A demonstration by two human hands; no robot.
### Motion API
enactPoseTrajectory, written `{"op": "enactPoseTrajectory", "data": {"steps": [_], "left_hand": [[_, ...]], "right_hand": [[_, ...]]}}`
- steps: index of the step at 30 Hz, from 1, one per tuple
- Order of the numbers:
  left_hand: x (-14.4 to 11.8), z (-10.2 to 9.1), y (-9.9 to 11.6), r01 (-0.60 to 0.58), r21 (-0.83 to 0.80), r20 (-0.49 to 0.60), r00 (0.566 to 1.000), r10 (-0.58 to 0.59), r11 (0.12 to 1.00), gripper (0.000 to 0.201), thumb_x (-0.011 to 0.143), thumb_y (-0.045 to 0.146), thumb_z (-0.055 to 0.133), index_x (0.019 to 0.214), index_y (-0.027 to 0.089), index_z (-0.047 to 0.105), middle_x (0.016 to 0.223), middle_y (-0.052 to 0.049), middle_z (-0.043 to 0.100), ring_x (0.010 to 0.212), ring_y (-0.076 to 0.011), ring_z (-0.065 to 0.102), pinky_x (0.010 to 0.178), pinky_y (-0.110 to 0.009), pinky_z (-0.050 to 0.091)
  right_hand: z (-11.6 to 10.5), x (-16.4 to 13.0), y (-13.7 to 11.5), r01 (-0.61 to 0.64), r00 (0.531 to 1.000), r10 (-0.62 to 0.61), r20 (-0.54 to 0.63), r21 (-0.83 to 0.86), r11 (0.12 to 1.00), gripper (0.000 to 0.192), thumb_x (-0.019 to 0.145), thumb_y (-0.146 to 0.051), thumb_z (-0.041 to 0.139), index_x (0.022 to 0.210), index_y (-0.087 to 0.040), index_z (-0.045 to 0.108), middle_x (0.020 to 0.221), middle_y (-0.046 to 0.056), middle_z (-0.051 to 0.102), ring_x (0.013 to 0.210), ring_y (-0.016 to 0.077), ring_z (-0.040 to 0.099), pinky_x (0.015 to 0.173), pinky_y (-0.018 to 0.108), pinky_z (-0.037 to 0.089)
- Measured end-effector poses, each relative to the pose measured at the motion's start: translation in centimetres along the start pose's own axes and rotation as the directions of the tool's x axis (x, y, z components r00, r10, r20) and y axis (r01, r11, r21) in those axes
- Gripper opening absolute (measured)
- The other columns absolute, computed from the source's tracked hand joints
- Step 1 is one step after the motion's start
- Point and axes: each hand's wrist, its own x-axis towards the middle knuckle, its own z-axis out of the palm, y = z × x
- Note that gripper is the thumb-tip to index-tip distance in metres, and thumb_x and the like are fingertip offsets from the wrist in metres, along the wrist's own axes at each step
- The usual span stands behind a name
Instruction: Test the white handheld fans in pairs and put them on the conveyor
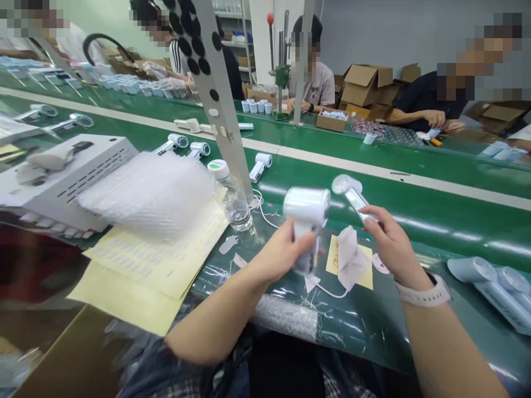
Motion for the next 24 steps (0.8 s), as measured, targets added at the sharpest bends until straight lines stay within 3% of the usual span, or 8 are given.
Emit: {"op": "enactPoseTrajectory", "data": {"steps": [2, 5, 8, 11, 14, 19, 22, 24], "left_hand": [[1.5, 2.4, -1.0, -0.002, -0.355, 0.054, 0.998, 0.022, 0.935, 0.084, 0.071, 0.088, 0.079, 0.116, 0.018, 0.069, 0.107, -0.012, 0.077, 0.100, -0.0279, 0.075, 0.091, -0.041, 0.059], [2.9, 3.8, -2.7, -0.016, -0.615, 0.003, 1.000, 0.023, 0.789, 0.082, 0.063, 0.083, 0.088, 0.108, 0.017, 0.074, 0.103, -0.009, 0.079, 0.106, -0.0285, 0.075, 0.101, -0.042, 0.058], [2.9, 3.0, -3.3, -0.081, -0.656, -0.074, 0.996, 0.042, 0.750, 0.074, 0.060, 0.083, 0.089, 0.092, 0.017, 0.074, 0.093, -0.005, 0.077, 0.097, -0.0257, 0.075, 0.094, -0.039, 0.060], [2.7, 1.9, -2.9, -0.150, -0.598, -0.117, 0.988, 0.099, 0.787, 0.075, 0.059, 0.086, 0.087, 0.085, 0.017, 0.073, 0.086, -0.005, 0.075, 0.097, -0.0278, 0.076, 0.089, -0.038, 0.062], [2.7, 1.7, -2.3, -0.175, -0.550, -0.121, 0.984, 0.129, 0.817, 0.076, 0.059, 0.088, 0.085, 0.084, 0.018, 0.073, 0.093, -0.008, 0.077, 0.115, -0.0336, 0.074, 0.097, -0.041, 0.062], [2.7, 1.8, -2.0, -0.093, -0.569, -0.046, 0.996, 0.082, 0.817, 0.078, 0.059, 0.091, 0.084, 0.083, 0.018, 0.073, 0.099, -0.010, 0.078, 0.118, -0.0351, 0.074, 0.092, -0.041, 0.065], [2.4, 1.8, -2.0, -0.128, -0.554, -0.082, 0.992, 0.100, 0.822, 0.081, 0.056, 0.093, 0.083, 0.083, 0.017, 0.073, 0.102, -0.012, 0.078, 0.120, -0.0371, 0.073, 0.090, -0.041, 0.065], [2.2, 2.0, -2.0, -0.105, -0.561, -0.062, 0.994, 0.085, 0.821, 0.086, 0.052, 0.096, 0.082, 0.083, 0.017, 0.072, 0.103, -0.014, 0.078, 0.120, -0.0390, 0.073, 0.090, -0.043, 0.066]], "right_hand": [[0.0, -3.6, -3.0, 0.204, 0.979, -0.204, -0.003, 0.005, 0.979, 0.038, 0.107, -0.054, 0.048, 0.127, -0.033, 0.072, 0.131, 0.008, 0.071, 0.121, 0.0314, 0.066, 0.102, 0.049, 0.054], [0.3, -7.1, -4.8, 0.365, 0.929, -0.362, 0.069, -0.032, 0.930, 0.041, 0.108, -0.051, 0.050, 0.142, -0.035, 0.066, 0.148, 0.011, 0.064, 0.135, 0.0344, 0.059, 0.110, 0.056, 0.050], [1.1, -7.4, -3.1, 0.140, 0.983, -0.130, 0.132, -0.074, 0.987, 0.062, 0.106, -0.050, 0.052, 0.163, -0.025, 0.042, 0.127, 0.015, 0.074, 0.104, 0.0305, 0.072, 0.088, 0.047, 0.057], [2.8, -5.7, -0.8, -0.122, 0.981, 0.158, 0.117, -0.267, 0.956, 0.048, 0.100, -0.039, 0.059, 0.140, -0.011, 0.060, 0.085, 0.012, 0.074, 0.076, 0.0302, 0.069, 0.070, 0.040, 0.050], [4.2, -4.3, -0.5, -0.103, 0.979, 0.147, 0.138, -0.281, 0.954, 0.025, 0.100, -0.031, 0.055, 0.110, -0.014, 0.070, 0.087, 0.015, 0.073, 0.079, 0.0295, 0.069, 0.072, 0.038, 0.048], [3.0, -4.3, -1.4, -0.045, 0.992, 0.062, 0.106, -0.157, 0.987, 0.047, 0.107, -0.046, 0.044, 0.146, -0.020, 0.052, 0.116, 0.012, 0.075, 0.086, 0.0231, 0.069, 0.078, 0.035, 0.051], [2.4, -5.4, -0.6, -0.153, 0.987, 0.161, 0.018, -0.225, 0.962, 0.030, 0.100, -0.043, 0.048, 0.111, -0.020, 0.063, 0.089, 0.011, 0.071, 0.074, 0.0263, 0.064, 0.070, 0.037, 0.045], [2.7, -6.3, -0.2, -0.178, 0.980, 0.193, 0.038, -0.253, 0.951, 0.018, 0.093, -0.038, 0.053, 0.084, -0.022, 0.055, 0.077, 0.011, 0.065, 0.068, 0.0269, 0.060, 0.065, 0.037, 0.040]]}}
